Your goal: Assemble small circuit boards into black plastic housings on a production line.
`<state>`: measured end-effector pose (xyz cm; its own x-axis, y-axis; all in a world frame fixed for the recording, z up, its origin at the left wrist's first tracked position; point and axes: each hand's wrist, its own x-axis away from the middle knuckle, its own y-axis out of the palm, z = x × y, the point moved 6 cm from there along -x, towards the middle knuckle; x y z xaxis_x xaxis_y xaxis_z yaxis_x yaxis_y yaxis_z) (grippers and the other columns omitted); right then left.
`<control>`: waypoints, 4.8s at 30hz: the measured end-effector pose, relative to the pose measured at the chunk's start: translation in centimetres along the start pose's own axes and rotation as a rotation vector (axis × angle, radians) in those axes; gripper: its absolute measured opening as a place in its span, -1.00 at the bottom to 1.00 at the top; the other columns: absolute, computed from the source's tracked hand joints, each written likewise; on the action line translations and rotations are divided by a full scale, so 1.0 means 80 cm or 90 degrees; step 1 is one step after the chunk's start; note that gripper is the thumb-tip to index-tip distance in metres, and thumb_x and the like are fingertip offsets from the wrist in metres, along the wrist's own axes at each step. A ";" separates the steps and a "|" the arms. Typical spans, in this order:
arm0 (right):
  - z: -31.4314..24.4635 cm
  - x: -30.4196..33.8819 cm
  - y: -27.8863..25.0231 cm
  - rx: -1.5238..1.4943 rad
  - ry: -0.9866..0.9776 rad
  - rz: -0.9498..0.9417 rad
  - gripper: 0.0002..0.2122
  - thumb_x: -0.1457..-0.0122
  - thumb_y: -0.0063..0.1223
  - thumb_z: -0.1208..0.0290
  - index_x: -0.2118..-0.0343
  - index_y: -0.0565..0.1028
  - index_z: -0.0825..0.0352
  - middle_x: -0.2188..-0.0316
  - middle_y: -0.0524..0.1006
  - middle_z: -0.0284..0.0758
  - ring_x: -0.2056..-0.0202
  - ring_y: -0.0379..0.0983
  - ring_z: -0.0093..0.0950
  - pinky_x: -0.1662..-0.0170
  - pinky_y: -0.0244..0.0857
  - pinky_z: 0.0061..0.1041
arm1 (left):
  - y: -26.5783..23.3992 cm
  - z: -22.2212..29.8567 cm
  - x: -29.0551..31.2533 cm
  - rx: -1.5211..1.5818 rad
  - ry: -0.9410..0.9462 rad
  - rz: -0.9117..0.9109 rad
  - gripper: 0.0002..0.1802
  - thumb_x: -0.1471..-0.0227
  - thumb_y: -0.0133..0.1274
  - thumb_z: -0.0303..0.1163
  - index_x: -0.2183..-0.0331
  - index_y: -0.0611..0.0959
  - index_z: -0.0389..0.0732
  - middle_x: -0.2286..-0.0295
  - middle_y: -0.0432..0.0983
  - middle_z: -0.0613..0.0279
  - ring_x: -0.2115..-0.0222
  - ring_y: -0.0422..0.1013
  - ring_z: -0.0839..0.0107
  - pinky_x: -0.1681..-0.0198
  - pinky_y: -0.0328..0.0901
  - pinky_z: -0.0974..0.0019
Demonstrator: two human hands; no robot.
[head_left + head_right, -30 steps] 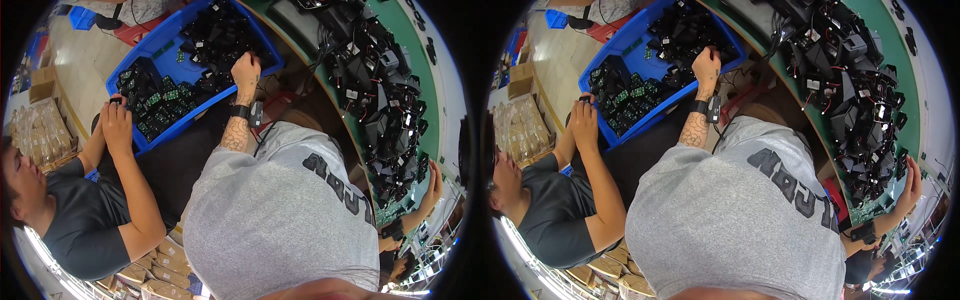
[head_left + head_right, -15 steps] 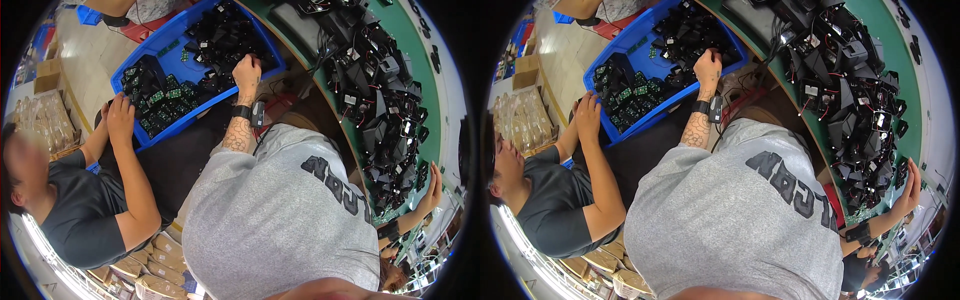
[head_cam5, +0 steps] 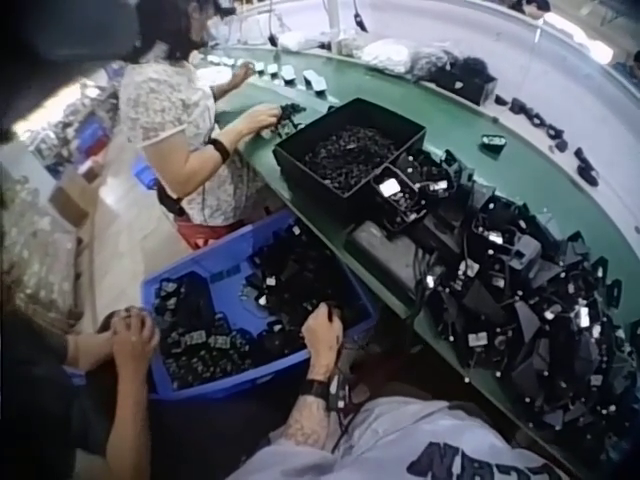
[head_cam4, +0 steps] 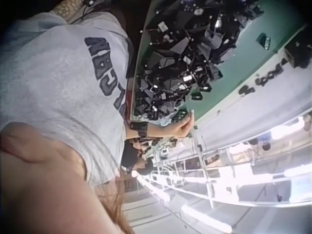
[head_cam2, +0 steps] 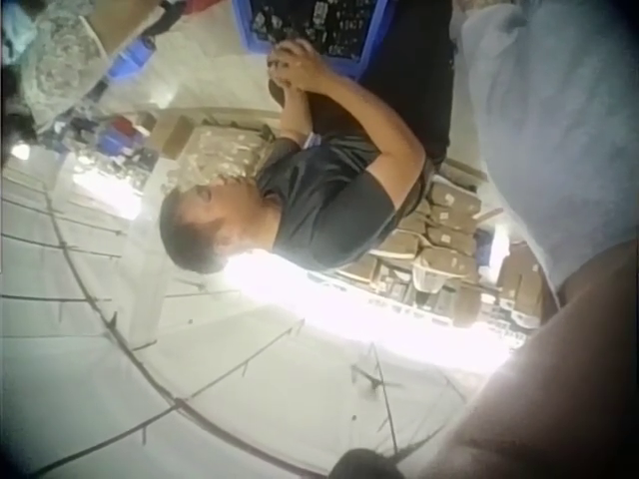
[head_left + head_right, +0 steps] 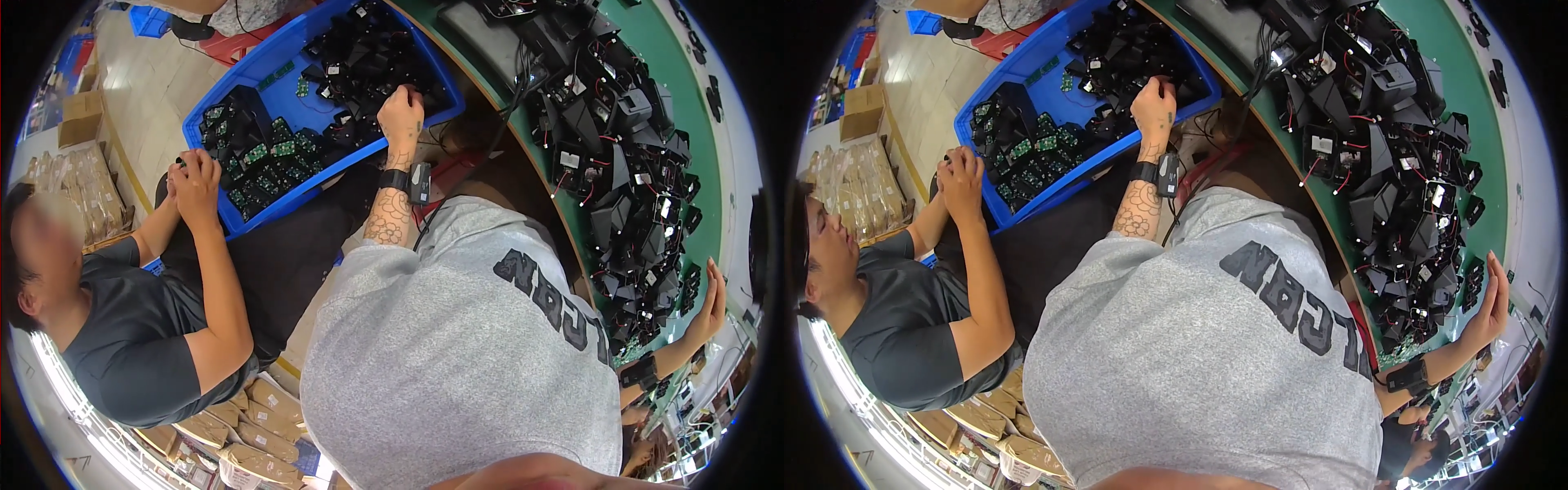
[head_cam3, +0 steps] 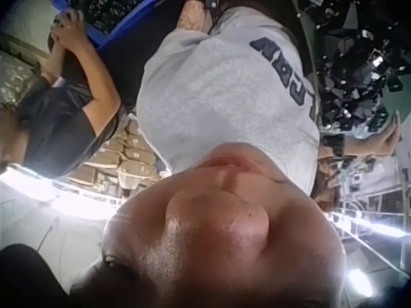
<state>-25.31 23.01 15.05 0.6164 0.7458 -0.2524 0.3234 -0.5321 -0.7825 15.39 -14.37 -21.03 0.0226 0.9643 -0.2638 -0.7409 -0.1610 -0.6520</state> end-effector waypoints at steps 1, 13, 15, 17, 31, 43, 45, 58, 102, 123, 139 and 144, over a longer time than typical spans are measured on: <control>0.006 -0.004 0.006 -0.011 -0.004 -0.008 -0.73 -0.30 -0.22 0.50 0.08 0.46 0.55 0.09 0.51 -0.16 0.01 0.42 -0.39 -0.16 0.18 -0.43 | -0.010 -0.002 0.000 -0.006 -0.005 0.008 -0.87 0.05 0.03 -0.36 0.44 0.59 -0.19 0.51 0.55 0.05 0.45 0.48 0.05 0.39 0.35 0.12; 0.005 0.010 -0.014 -0.027 -0.021 0.007 -0.73 -0.30 -0.20 0.50 0.07 0.46 0.54 0.08 0.51 -0.16 0.00 0.41 -0.40 -0.17 0.16 -0.45 | -0.007 -0.001 0.001 -0.003 -0.020 -0.024 -0.83 0.01 0.02 -0.29 0.37 0.63 -0.12 0.48 0.55 0.02 0.42 0.48 0.00 0.35 0.35 0.11; 0.016 0.016 -0.015 -0.012 -0.019 0.011 -0.73 -0.29 -0.20 0.50 0.07 0.46 0.54 0.09 0.52 -0.17 0.01 0.42 -0.41 -0.16 0.17 -0.45 | -0.007 -0.001 0.002 -0.012 -0.019 -0.031 -0.83 0.01 0.02 -0.29 0.37 0.63 -0.12 0.47 0.55 0.02 0.41 0.48 -0.01 0.35 0.35 0.10; 0.025 0.016 -0.018 -0.007 -0.016 0.012 -0.73 -0.29 -0.19 0.50 0.07 0.46 0.54 0.09 0.52 -0.17 0.01 0.42 -0.41 -0.15 0.18 -0.45 | -0.006 0.000 0.000 -0.013 -0.017 -0.028 -0.83 0.01 0.02 -0.29 0.37 0.63 -0.12 0.47 0.56 0.01 0.41 0.48 -0.01 0.35 0.35 0.10; 0.031 0.030 -0.020 0.000 0.018 0.032 -0.75 -0.29 -0.20 0.54 0.09 0.46 0.56 0.12 0.53 -0.16 0.06 0.45 -0.41 -0.11 0.23 -0.45 | -0.006 0.004 -0.002 -0.045 0.007 -0.033 -0.85 0.04 0.05 -0.36 0.40 0.60 -0.20 0.50 0.56 0.07 0.43 0.49 0.07 0.37 0.36 0.13; 0.037 0.032 -0.011 -0.005 0.031 0.011 -0.75 -0.28 -0.20 0.56 0.09 0.46 0.57 0.12 0.52 -0.14 0.05 0.44 -0.40 -0.11 0.24 -0.44 | -0.003 0.005 -0.001 -0.066 0.035 -0.032 -0.87 0.04 0.04 -0.37 0.41 0.61 -0.20 0.51 0.55 0.07 0.45 0.49 0.07 0.38 0.36 0.13; 0.043 0.038 -0.017 -0.041 0.050 0.029 -0.74 -0.29 -0.21 0.55 0.09 0.46 0.58 0.12 0.52 -0.12 0.06 0.45 -0.38 -0.11 0.24 -0.42 | -0.002 0.003 -0.002 -0.064 0.019 -0.039 -0.84 0.01 0.03 -0.32 0.36 0.64 -0.12 0.50 0.56 0.03 0.43 0.49 0.03 0.37 0.36 0.13; 0.051 0.032 -0.021 -0.041 0.035 0.047 -0.74 -0.29 -0.21 0.53 0.09 0.45 0.59 0.13 0.53 -0.12 0.07 0.46 -0.39 -0.09 0.27 -0.43 | -0.005 0.002 0.004 -0.025 0.002 -0.018 -0.85 0.01 0.02 -0.32 0.39 0.63 -0.14 0.50 0.55 0.02 0.44 0.48 0.01 0.37 0.36 0.12; -0.033 0.170 0.002 -0.146 -0.034 0.189 -0.78 -0.23 -0.14 0.51 0.24 0.50 0.56 0.24 0.55 -0.14 0.14 0.44 -0.34 -0.02 0.24 -0.43 | -0.012 0.012 0.001 -0.069 0.060 0.009 -0.76 -0.03 -0.02 -0.21 0.39 0.60 -0.17 0.50 0.52 -0.11 0.45 0.44 -0.14 0.41 0.31 -0.04; 0.030 0.221 -0.027 -0.311 0.112 0.502 -0.75 -0.26 -0.17 0.43 0.28 0.53 0.49 0.36 0.59 -0.25 0.30 0.50 -0.49 0.15 0.28 -0.56 | 0.046 0.670 0.000 -0.039 0.919 -0.652 -0.50 0.04 0.12 -0.25 0.02 0.49 -0.13 0.29 0.53 -0.03 0.26 0.46 0.15 0.12 0.34 0.20; 0.079 0.206 -0.098 -0.191 0.244 0.354 -0.81 -0.21 -0.03 0.46 0.26 0.54 0.48 0.35 0.58 -0.29 0.25 0.48 -0.53 0.16 0.30 -0.57 | 0.280 0.675 0.082 -0.346 0.912 -0.957 -0.06 0.35 0.28 0.25 -0.10 0.32 0.26 -0.06 0.09 -0.20 -0.05 0.13 -0.22 -0.09 0.13 -0.11; 0.088 -0.042 -0.049 0.016 0.139 0.032 -0.52 -0.09 0.07 0.08 0.09 0.44 0.40 0.26 0.52 -0.04 0.19 0.47 -0.17 0.09 0.32 -0.32 | 0.285 0.653 0.070 -0.421 0.964 -0.854 -0.19 0.27 0.22 0.18 -0.06 0.41 0.17 -0.01 0.16 -0.28 0.00 0.14 -0.29 -0.04 0.16 -0.11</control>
<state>-33.71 25.39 14.96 0.7733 0.6125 -0.1639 0.2720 -0.5539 -0.7869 -36.43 -1.69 -0.22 0.8427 -0.2911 0.4529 0.4597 -0.0488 -0.8867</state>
